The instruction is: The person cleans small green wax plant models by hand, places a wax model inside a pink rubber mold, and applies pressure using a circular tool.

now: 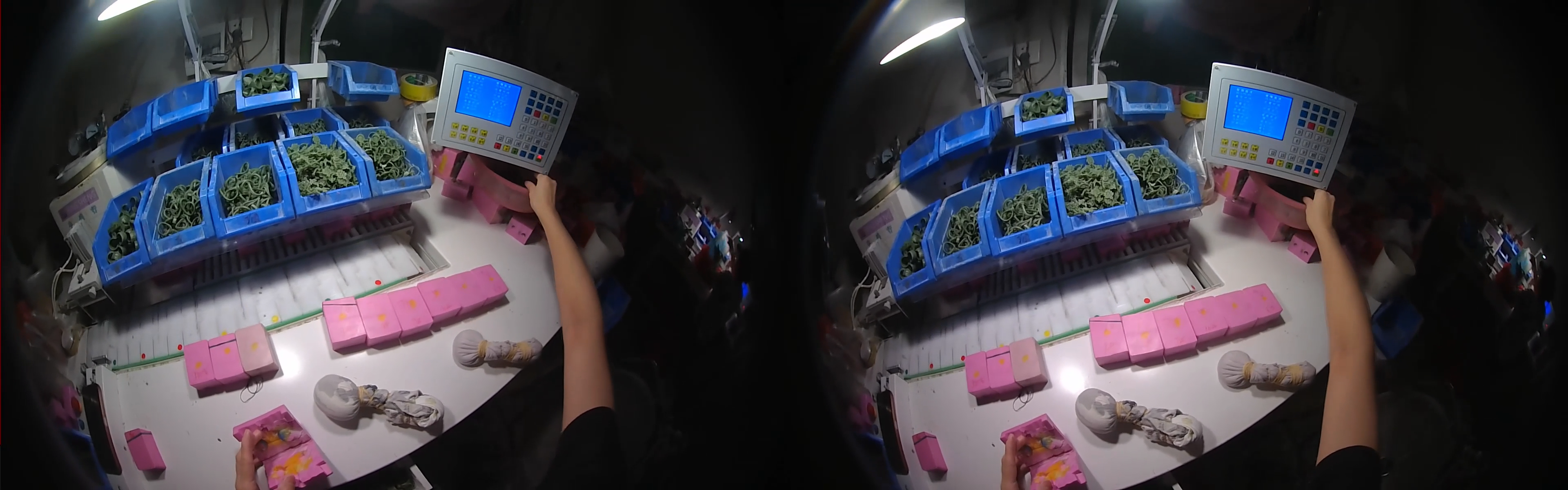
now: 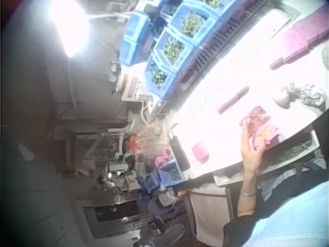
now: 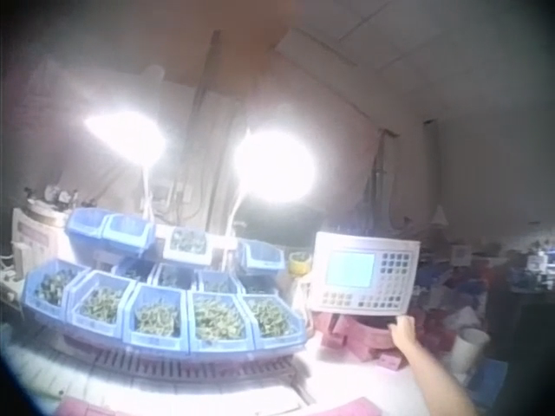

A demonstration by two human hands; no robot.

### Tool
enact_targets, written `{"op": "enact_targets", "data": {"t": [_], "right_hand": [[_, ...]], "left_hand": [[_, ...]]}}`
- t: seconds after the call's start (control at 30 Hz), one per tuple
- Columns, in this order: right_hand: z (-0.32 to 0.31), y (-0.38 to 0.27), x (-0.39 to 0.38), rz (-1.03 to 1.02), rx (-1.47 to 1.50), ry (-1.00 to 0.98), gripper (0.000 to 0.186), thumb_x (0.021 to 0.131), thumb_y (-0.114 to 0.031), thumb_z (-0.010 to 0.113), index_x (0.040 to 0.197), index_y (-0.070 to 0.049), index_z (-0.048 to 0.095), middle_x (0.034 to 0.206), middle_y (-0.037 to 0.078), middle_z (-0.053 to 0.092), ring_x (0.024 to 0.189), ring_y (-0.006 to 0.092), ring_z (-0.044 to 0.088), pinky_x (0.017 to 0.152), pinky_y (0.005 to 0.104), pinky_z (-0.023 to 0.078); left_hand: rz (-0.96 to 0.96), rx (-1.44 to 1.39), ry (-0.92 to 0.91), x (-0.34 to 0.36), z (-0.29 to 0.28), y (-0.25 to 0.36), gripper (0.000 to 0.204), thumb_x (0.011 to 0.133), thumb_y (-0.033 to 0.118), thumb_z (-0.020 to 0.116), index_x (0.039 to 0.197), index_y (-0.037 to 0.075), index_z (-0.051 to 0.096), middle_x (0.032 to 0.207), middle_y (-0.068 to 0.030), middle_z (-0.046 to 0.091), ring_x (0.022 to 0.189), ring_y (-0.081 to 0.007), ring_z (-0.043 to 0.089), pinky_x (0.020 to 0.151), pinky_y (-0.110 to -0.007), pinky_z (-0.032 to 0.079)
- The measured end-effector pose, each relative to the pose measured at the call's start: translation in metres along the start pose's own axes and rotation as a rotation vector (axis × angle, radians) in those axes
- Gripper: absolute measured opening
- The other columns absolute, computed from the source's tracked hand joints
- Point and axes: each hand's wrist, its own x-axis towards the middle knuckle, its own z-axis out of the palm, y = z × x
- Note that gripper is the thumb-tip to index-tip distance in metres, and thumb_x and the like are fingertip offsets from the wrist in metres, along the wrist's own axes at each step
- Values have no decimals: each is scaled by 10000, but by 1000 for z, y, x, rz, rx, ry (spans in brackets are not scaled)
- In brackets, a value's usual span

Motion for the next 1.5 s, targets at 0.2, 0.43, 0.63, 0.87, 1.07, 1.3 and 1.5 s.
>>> {"op": "enact_targets", "data": {"t": [0.2, 0.43, 0.63, 0.87, 1.07, 1.3, 1.5], "right_hand": [[-48, -24, -29, -147, -281, -434, 202, 755, -143, 681, 904, -10, 646, 904, 169, 651, 903, 351, 604, 785, 414, 481], [-92, -8, -69, -633, -534, -170, 71, 699, -63, 595, 765, -47, 577, 796, 111, 582, 784, 277, 558, 687, 372, 461], [-137, -12, -154, -800, -779, -104, 45, 712, -121, 532, 753, -104, 537, 724, 45, 522, 729, 196, 535, 599, 317, 439], [-173, -24, -207, -753, -710, -173, 44, 717, -107, 519, 756, -87, 522, 717, 53, 504, 716, 212, 523, 590, 326, 432], [-187, -25, -222, -661, -572, -215, 52, 704, -65, 530, 752, -48, 522, 719, 87, 509, 710, 247, 527, 606, 350, 444], [-182, -64, -204, -472, -584, -291, 522, 702, -184, 714, 1168, -25, 542, 1222, 174, 515, 1082, 338, 498, 899, 409, 426], [-167, -228, -258, -473, 582, -1132, 619, 733, -136, 730, 1271, 17, 464, 1237, 201, 510, 1141, 364, 479, 972, 389, 392]], "left_hand": [[-56, -86, -3, -3, 3, -4, 692, 807, -43, 561, 1434, 45, 282, 1425, -106, 356, 1127, -202, 486, 754, -249, 492], [-4, -41, 23, 1, 2, -4, 687, 797, 7, 587, 1424, 43, 312, 1406, -116, 394, 1176, -211, 462, 873, -301, 442], [-8, -34, 32, 3, 2, -2, 693, 793, 80, 609, 1421, 39, 320, 1412, -129, 392, 1245, -235, 420, 995, -360, 348], [43, -34, 19, 5, 1, -2, 695, 798, 112, 628, 1416, 28, 322, 1415, -142, 386, 1275, -246, 398, 1014, -374, 322], [37, -15, 12, -2, -1, 0, 701, 797, 114, 628, 1417, 25, 315, 1425, -145, 374, 1290, -251, 381, 1021, -378, 315], [87, 39, -62, 13, -3, -3, 856, 636, 124, 613, 1420, 16, 289, 1367, -152, 421, 1251, -264, 425, 1004, -357, 357], [166, 325, -119, 12, -2, 2, 998, 646, 204, 757, 1447, 39, 186, 1414, -146, 357, 1135, -344, 405, 1012, -411, 302]]}}
